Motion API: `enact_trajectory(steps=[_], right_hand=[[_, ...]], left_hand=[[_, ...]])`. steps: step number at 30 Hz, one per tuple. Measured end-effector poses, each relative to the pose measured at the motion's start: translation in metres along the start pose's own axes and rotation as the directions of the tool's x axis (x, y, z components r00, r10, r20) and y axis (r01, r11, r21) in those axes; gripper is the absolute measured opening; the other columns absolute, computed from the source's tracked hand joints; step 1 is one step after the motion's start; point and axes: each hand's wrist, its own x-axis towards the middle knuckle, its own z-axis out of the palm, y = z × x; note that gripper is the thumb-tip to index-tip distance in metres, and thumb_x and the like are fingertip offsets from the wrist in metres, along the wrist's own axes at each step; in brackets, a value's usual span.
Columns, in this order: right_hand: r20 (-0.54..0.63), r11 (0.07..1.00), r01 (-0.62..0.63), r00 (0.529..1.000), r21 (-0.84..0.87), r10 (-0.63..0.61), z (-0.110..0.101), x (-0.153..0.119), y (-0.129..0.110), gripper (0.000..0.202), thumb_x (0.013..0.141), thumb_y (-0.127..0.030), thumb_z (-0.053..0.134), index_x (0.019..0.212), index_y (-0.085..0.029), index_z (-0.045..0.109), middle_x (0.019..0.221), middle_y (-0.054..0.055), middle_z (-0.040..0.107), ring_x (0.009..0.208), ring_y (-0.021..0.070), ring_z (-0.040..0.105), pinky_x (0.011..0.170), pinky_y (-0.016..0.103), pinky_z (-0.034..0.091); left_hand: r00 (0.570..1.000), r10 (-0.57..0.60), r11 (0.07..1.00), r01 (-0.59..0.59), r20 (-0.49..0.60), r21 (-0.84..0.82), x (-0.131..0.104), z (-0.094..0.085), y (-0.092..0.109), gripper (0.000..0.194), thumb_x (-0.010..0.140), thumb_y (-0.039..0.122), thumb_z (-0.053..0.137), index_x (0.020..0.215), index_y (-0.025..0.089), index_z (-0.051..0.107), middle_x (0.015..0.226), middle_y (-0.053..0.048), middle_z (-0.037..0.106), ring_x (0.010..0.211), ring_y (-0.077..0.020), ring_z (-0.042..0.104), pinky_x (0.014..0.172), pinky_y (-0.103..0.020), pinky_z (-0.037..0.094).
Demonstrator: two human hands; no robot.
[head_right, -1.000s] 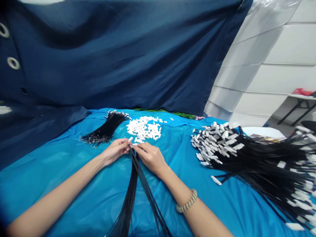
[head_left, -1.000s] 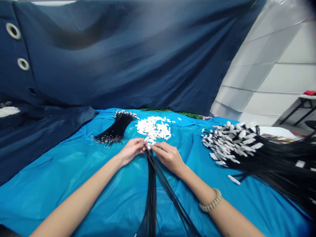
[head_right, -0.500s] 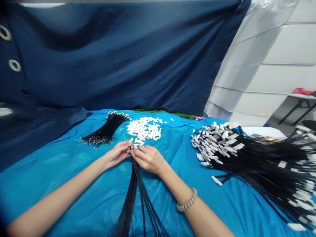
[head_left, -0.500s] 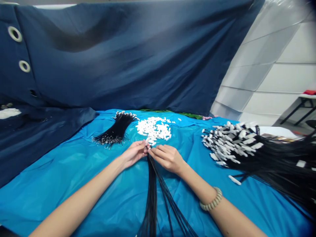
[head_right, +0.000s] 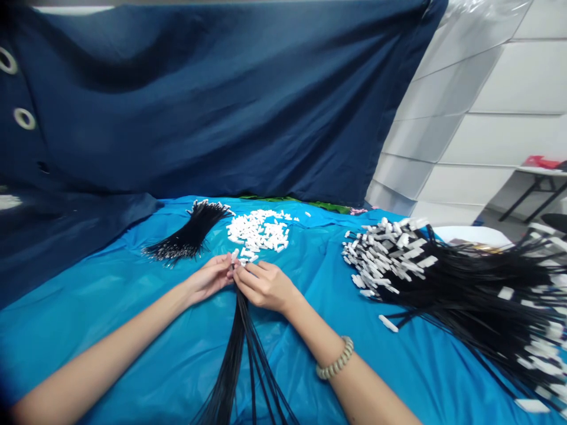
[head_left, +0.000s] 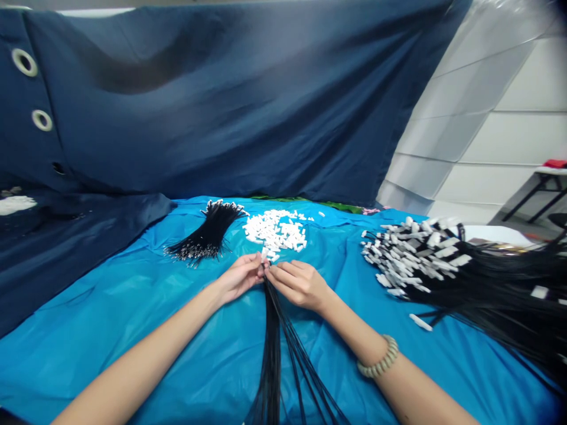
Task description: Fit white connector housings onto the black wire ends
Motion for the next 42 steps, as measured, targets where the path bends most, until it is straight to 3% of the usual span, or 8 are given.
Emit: enact_trajectory(steps=[15, 21, 26, 28, 30, 37, 40, 42], right_hand=[[0.042, 0.998, 0.005, 0.999, -0.064, -0.002, 0.001, 0.0, -0.002, 0.017, 0.082, -0.012, 0.045, 0.07, -0.015, 0.056, 0.067, 0.001, 0.057, 0.062, 0.0122, 0.049, 0.049, 0.027, 0.031], [0.054, 0.975, -0.209, 0.977, 0.076, 0.205, 0.005, 0.0, -0.004, 0.014, 0.082, -0.015, 0.045, 0.076, -0.015, 0.058, 0.068, 0.003, 0.058, 0.064, 0.0129, 0.048, 0.053, 0.026, 0.036], [0.062, 0.78, -0.451, 0.879, 0.434, 0.474, 0.005, 0.0, -0.009, 0.014, 0.082, -0.017, 0.046, 0.088, -0.016, 0.058, 0.082, 0.005, 0.06, 0.074, 0.0126, 0.052, 0.065, 0.025, 0.043], [0.062, 0.666, -0.502, 0.821, 0.552, 0.567, 0.005, 0.001, -0.01, 0.015, 0.082, -0.017, 0.047, 0.091, -0.017, 0.058, 0.085, 0.004, 0.06, 0.077, 0.0116, 0.054, 0.069, 0.024, 0.045], [0.06, 0.62, -0.507, 0.8, 0.598, 0.597, 0.006, 0.0, -0.01, 0.016, 0.082, -0.017, 0.047, 0.093, -0.018, 0.059, 0.085, 0.004, 0.061, 0.078, 0.0109, 0.055, 0.07, 0.023, 0.045], [0.046, 0.844, -0.363, 0.925, 0.394, 0.377, 0.004, -0.004, -0.003, 0.024, 0.082, -0.011, 0.045, 0.102, -0.016, 0.057, 0.089, 0.006, 0.063, 0.073, 0.0132, 0.055, 0.063, 0.025, 0.045], [0.05, 0.825, -0.384, 0.915, 0.415, 0.401, 0.001, -0.001, -0.006, 0.021, 0.081, -0.013, 0.046, 0.098, -0.016, 0.058, 0.086, 0.006, 0.063, 0.072, 0.0133, 0.055, 0.064, 0.026, 0.045], [0.039, 0.735, -0.458, 0.86, 0.5, 0.51, 0.0, 0.004, -0.009, 0.017, 0.08, -0.015, 0.049, 0.091, -0.016, 0.061, 0.084, 0.005, 0.063, 0.074, 0.0133, 0.055, 0.067, 0.026, 0.046]], left_hand=[[1.0, -0.013, 1.0, 0.013, 0.006, 0.018, 0.0, 0.002, 0.0, 0.02, 0.071, 0.029, 0.058, 0.069, 0.009, 0.058, 0.061, -0.001, 0.049, 0.051, -0.0046, 0.041, 0.054, -0.018, 0.037], [1.0, -0.015, 1.0, 0.015, -0.005, 0.013, 0.001, 0.0, -0.001, 0.019, 0.071, 0.028, 0.059, 0.07, 0.009, 0.058, 0.06, 0.0, 0.048, 0.05, -0.0045, 0.041, 0.054, -0.018, 0.036], [1.0, 0.014, 0.999, -0.014, -0.014, 0.03, 0.002, -0.001, -0.001, 0.018, 0.072, 0.027, 0.058, 0.071, 0.009, 0.058, 0.058, 0.0, 0.047, 0.049, -0.0042, 0.041, 0.052, -0.017, 0.035], [0.999, 0.023, 0.999, -0.022, -0.026, 0.038, 0.001, 0.0, 0.0, 0.019, 0.072, 0.027, 0.057, 0.071, 0.009, 0.058, 0.057, 0.001, 0.046, 0.049, -0.0042, 0.04, 0.05, -0.017, 0.034], [0.999, 0.03, 0.999, -0.029, -0.035, 0.033, 0.001, 0.001, 0.0, 0.018, 0.072, 0.028, 0.058, 0.071, 0.009, 0.058, 0.056, 0.001, 0.046, 0.048, -0.0042, 0.04, 0.05, -0.017, 0.034], [0.999, 0.029, 1.0, -0.029, -0.023, 0.005, 0.002, -0.002, -0.001, 0.018, 0.072, 0.027, 0.058, 0.069, 0.01, 0.058, 0.054, 0.002, 0.045, 0.047, -0.0043, 0.038, 0.051, -0.018, 0.034], [1.0, 0.022, 1.0, -0.022, -0.014, 0.015, 0.002, -0.002, -0.001, 0.018, 0.072, 0.028, 0.057, 0.069, 0.01, 0.058, 0.056, 0.001, 0.046, 0.048, -0.004, 0.039, 0.051, -0.017, 0.034], [1.0, 0.008, 1.0, -0.008, -0.008, 0.027, 0.001, -0.001, -0.001, 0.019, 0.072, 0.029, 0.057, 0.07, 0.01, 0.058, 0.056, 0.001, 0.047, 0.048, -0.004, 0.04, 0.051, -0.017, 0.034]])
